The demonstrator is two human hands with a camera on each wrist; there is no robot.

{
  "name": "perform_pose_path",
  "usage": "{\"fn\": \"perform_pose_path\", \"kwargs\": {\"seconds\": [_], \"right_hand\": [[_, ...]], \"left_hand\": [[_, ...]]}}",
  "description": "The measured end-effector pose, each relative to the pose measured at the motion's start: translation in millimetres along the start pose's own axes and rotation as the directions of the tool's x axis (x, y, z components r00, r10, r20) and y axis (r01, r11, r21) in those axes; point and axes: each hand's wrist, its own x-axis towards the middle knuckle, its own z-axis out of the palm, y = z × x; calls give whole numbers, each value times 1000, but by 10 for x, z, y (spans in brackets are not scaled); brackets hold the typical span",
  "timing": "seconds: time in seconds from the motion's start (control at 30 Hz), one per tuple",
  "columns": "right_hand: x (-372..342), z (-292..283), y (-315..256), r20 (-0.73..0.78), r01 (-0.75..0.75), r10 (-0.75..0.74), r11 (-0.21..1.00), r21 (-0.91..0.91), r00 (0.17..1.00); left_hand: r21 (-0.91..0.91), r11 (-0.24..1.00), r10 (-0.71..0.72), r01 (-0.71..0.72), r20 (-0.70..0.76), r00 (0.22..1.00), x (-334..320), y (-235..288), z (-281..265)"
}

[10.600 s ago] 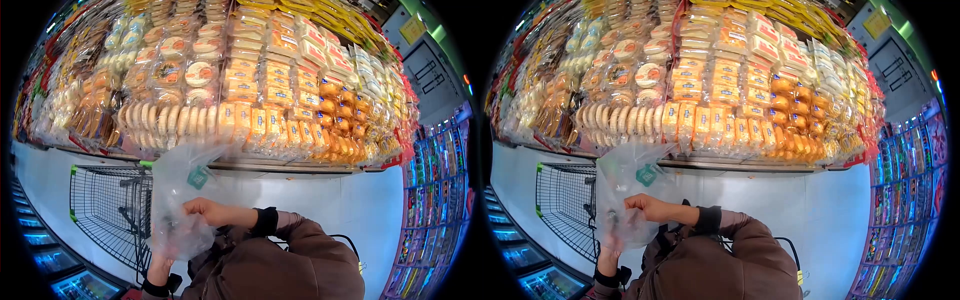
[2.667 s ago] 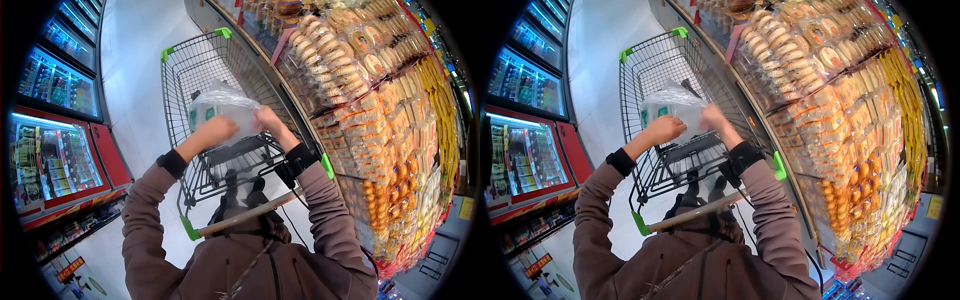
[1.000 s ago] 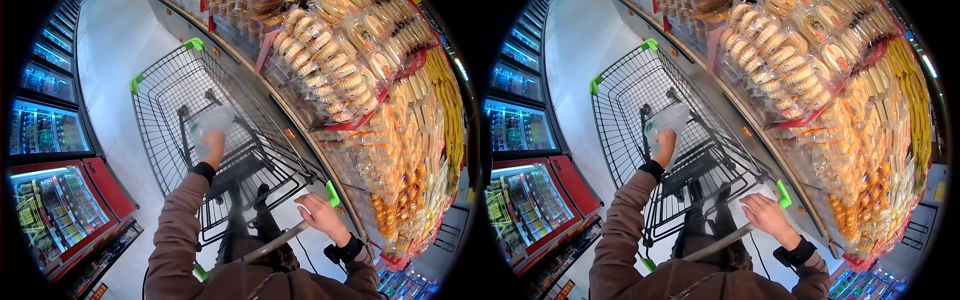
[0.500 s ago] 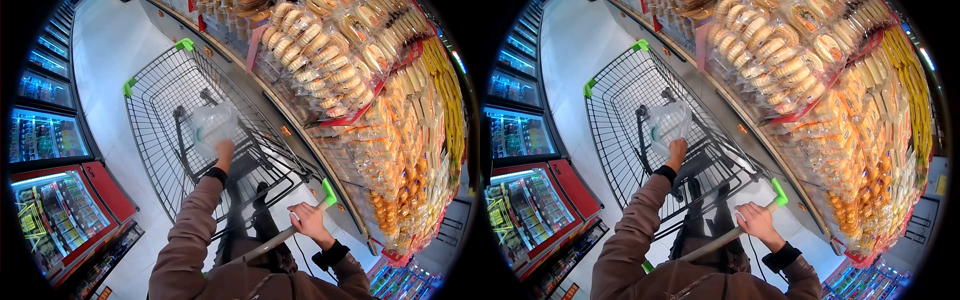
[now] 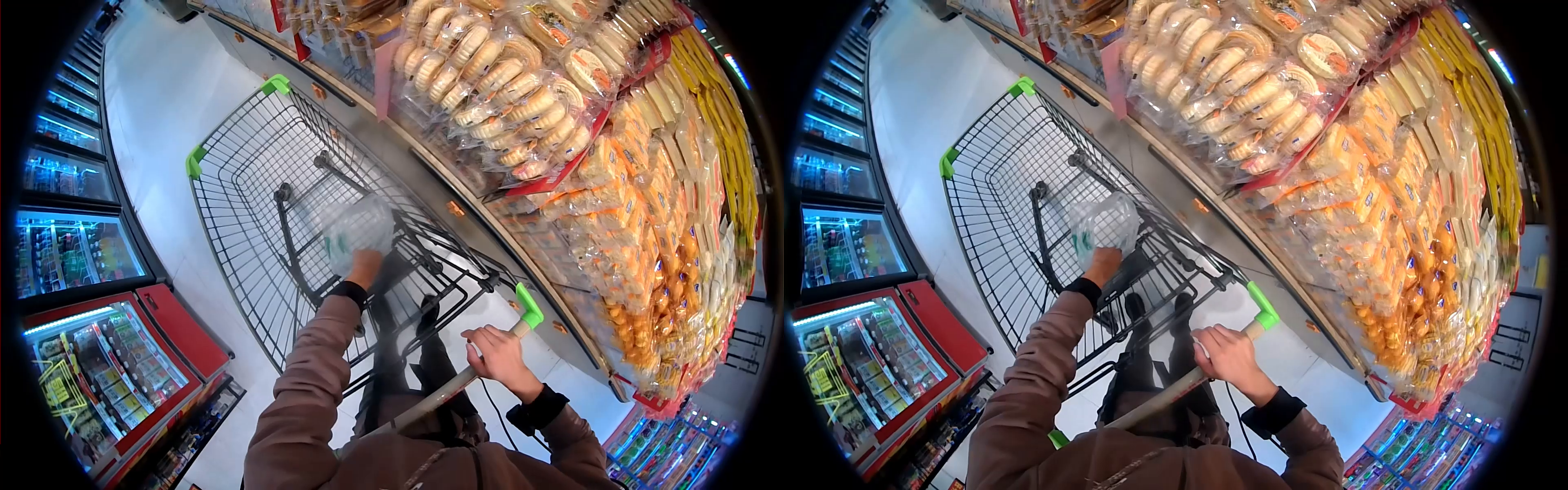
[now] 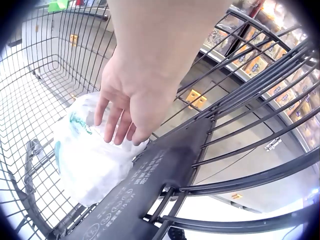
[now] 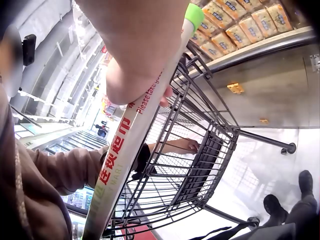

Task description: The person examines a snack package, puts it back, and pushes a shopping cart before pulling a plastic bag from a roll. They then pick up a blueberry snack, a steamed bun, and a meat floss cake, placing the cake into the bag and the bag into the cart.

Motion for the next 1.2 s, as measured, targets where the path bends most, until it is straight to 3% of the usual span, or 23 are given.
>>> {"fn": "perform_pose_path", "kwargs": {"seconds": [0.1,0.2,0.27,0.33,0.4,0.5,0.67,0.93,1.07,1.13,1.2], "right_hand": [[-72,65,47,64,27,-18,989,-144,998],[24,-42,-77,69,-103,108,993,-62,992],[5,-51,-73,-5,-68,68,998,0,998],[-63,40,11,-68,-17,19,999,30,998],[-97,115,52,-113,0,8,998,69,994],[-130,79,18,-63,-45,45,999,-1,997],[-170,68,0,-67,-52,54,998,24,996],[-230,256,157,-139,73,-73,997,-11,988],[-332,231,298,-437,202,-258,964,-171,862],[-439,153,406,-412,196,-273,956,-220,869],[-525,90,531,-413,224,-300,949,-222,860]], "left_hand": [[-51,999,8,-7,24,1000,-77,1,-223],[-176,982,60,-72,-74,995,-220,14,-540],[-237,960,104,-147,-182,978,-420,38,-836],[-238,958,116,-157,-175,978,-744,131,-1298],[-249,926,196,-282,-320,927,-1103,193,-1559],[-295,896,204,-332,-390,898,-1643,362,-1835],[-369,846,205,-384,-440,874,-2287,685,-1849],[-392,828,182,-401,-489,853,-2949,1418,-1660],[-353,848,207,-395,-465,861,-3036,1685,-1504],[-264,880,222,-396,-509,832,-2972,1811,-1471],[-306,867,193,-394,-523,830,-2927,1978,-1480]]}}
